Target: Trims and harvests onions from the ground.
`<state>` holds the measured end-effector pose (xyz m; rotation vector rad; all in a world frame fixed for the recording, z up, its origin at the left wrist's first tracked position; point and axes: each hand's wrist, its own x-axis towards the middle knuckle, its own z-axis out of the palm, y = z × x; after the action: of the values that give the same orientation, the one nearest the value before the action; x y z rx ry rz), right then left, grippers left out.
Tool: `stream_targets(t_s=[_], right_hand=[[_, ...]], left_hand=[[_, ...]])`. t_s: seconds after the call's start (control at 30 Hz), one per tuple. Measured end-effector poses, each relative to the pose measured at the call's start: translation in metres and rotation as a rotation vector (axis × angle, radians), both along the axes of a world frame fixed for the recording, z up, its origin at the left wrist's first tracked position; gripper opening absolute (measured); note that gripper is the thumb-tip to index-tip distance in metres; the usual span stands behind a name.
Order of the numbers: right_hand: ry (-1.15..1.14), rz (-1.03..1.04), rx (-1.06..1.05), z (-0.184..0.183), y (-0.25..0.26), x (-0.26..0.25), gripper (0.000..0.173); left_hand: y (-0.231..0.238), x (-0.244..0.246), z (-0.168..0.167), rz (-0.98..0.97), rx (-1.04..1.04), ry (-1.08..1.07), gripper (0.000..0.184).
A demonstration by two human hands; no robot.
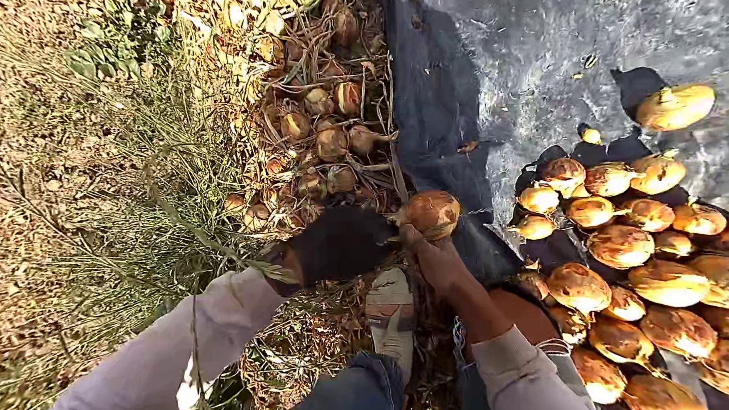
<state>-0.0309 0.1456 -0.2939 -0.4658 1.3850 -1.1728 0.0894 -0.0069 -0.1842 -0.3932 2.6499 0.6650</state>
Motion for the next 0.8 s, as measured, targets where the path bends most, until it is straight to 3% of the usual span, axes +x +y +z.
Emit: stream_targets(t_s=[0.07,0.17,0.23,0.33,0.43,0.5,0.63,0.7,0.8], right_hand=[[0.089,-0.041,-0.026,-0.003,0.005,0.008,0.042],[0.183,-0.102,-0.128,-0.015,0.009,-0.001,0.046],[0.219,-0.309,-0.177,-0.018,0.005,-0.022,0.033],[0.108,-0.641,-0.097,-0.019,0.004,-0.069,0.045],[0.167,-0.777,-0.086,-0.020,0.006,-0.086,0.046],[0.159,-0.656,-0.040,-0.020,0.007,-0.070,0.045],[0.155,-0.394,-0.053,-0.008,0.002,-0.044,0.044],[0.135,-0.338,-0.042,-0.002,0.003,-0.037,0.044],[0.152,-0.175,0.073,-0.001,0.011,-0.029,0.053]], left_hand=[[0.005,0.000,-0.018,0.006,0.016,-0.132,0.035],[-0.028,0.000,-0.041,0.184,-0.155,-0.228,0.031],[-0.046,0.020,-0.063,0.331,-0.229,-0.318,0.034],[-0.011,0.054,-0.093,0.389,-0.149,-0.546,0.036],[0.041,0.089,-0.135,0.485,-0.119,-0.703,0.064],[0.053,0.106,-0.157,0.569,-0.127,-0.711,0.080],[0.034,0.107,-0.164,0.577,0.003,-0.712,0.088],[0.021,0.107,-0.148,0.628,0.284,-0.620,0.084],[0.019,0.093,-0.099,0.879,0.758,-0.296,0.076]])
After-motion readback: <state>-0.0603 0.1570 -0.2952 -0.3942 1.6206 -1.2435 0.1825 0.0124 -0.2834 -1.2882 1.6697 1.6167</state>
